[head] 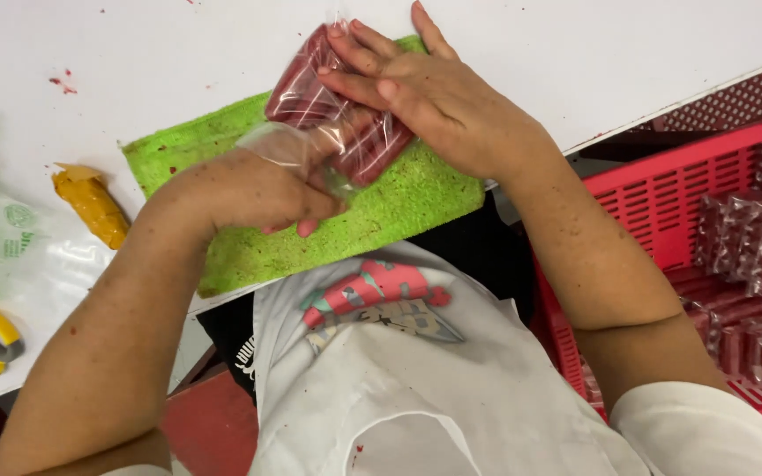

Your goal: Packaging small red sausages into plastic bags on a production table.

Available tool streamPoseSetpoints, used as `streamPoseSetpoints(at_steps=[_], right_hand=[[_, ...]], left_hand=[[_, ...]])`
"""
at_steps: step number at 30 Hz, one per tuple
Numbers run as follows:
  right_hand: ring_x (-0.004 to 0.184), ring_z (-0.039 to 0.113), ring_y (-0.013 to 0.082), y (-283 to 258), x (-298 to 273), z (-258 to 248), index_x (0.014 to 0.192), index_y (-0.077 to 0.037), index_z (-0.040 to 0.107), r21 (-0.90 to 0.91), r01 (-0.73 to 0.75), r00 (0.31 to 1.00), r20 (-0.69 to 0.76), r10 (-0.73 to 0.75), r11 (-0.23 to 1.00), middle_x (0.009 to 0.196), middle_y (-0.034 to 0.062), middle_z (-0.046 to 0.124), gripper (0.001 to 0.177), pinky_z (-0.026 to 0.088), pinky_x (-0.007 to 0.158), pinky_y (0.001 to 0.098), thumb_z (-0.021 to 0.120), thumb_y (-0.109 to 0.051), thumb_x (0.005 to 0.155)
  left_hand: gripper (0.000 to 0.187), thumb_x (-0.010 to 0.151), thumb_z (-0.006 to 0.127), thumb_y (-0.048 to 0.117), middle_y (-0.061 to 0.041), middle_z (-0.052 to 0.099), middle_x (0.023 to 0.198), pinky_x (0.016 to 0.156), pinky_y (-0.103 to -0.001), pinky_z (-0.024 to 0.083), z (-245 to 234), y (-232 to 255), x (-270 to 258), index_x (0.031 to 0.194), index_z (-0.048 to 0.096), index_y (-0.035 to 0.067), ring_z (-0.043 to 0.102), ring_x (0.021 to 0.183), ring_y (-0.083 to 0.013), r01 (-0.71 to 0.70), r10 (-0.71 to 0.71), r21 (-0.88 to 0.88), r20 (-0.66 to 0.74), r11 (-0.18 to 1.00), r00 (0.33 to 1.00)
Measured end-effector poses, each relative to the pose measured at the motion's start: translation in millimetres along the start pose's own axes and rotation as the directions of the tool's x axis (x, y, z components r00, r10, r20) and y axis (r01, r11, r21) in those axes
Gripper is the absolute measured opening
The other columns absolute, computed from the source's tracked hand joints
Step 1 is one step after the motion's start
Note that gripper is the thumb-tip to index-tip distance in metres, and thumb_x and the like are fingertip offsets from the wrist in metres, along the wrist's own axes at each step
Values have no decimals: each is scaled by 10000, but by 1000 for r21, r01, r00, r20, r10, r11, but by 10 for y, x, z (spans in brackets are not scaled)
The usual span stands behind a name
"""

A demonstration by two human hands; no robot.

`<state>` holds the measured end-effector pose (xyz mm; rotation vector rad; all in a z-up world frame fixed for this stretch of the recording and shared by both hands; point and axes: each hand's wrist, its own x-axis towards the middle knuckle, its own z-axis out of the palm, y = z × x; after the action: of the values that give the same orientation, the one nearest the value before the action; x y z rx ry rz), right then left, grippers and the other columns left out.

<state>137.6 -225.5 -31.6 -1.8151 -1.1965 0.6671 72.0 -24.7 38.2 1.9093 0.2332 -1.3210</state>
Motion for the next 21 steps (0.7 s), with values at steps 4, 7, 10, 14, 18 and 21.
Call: streamPoseSetpoints(at_steps=[4, 7, 10, 14, 18, 21], right_hand=[[1566, 174, 378, 96, -13, 24, 1543, -165, 407, -139, 16, 999, -45, -23, 990, 1652, 153, 287, 583, -61, 1244, 569, 101, -392, 1102], [1593, 174, 375, 152, -108, 23, 1588, -201, 270, -209, 10, 991, -131, -38, 978, 1683, 177, 242, 549, 28, 1280, 613, 316, -469, 1111], [1624, 186, 346, 129, -193, 83, 1628, -161, 121, -252, -72, 985, -173, 29, 965, 1718, 184, 179, 788, -20, 1277, 605, 438, -595, 1052], [1578, 301, 406, -8, -113, 178, 1611, -88, 122, -323, -97, 988, -144, 53, 941, 1681, 201, 343, 893, -132, 1200, 603, 449, -657, 1006], [1574, 266, 402, 123, -109, 221, 1622, -109, 124, -334, -68, 993, -117, 30, 940, 1638, 227, 431, 922, -175, 1170, 601, 610, -580, 995], [1566, 278, 405, 149, -100, 196, 1619, -113, 132, -301, -53, 996, -89, 28, 952, 1627, 204, 446, 925, -179, 1164, 606, 680, -491, 976]], left_hand=[[958, 875, 671, 107, -80, 581, 1182, 703, -296, 549, 176, -20, -91, 1623, 172, 438, 621, 806, -186, 32, -18, 136, -105, 990, 994], [813, 867, 675, 95, -50, 619, 1166, 748, -299, 560, 383, -616, -173, 1546, 334, 386, 654, 741, -170, -157, 207, 171, -332, 973, 920], [568, 878, 600, 80, -17, 747, 947, 623, -343, 482, 578, -1193, -203, 1387, 498, 311, 601, 551, -176, -264, 377, 278, -535, 924, 756], [461, 874, 594, 184, -110, 728, 993, 472, -506, 466, 726, -1362, -33, 1333, 552, 178, 664, 676, -375, -61, 541, 652, -569, 756, 619], [577, 894, 679, 214, -45, 595, 829, 368, -415, 420, 706, -1194, 51, 1435, 480, 201, 531, 444, -265, 46, 666, 802, -524, 595, 531], [633, 865, 636, 171, -78, 637, 796, 352, -427, 444, 660, -1069, 19, 1466, 439, 161, 585, 470, -287, 14, 579, 746, -529, 666, 620]])
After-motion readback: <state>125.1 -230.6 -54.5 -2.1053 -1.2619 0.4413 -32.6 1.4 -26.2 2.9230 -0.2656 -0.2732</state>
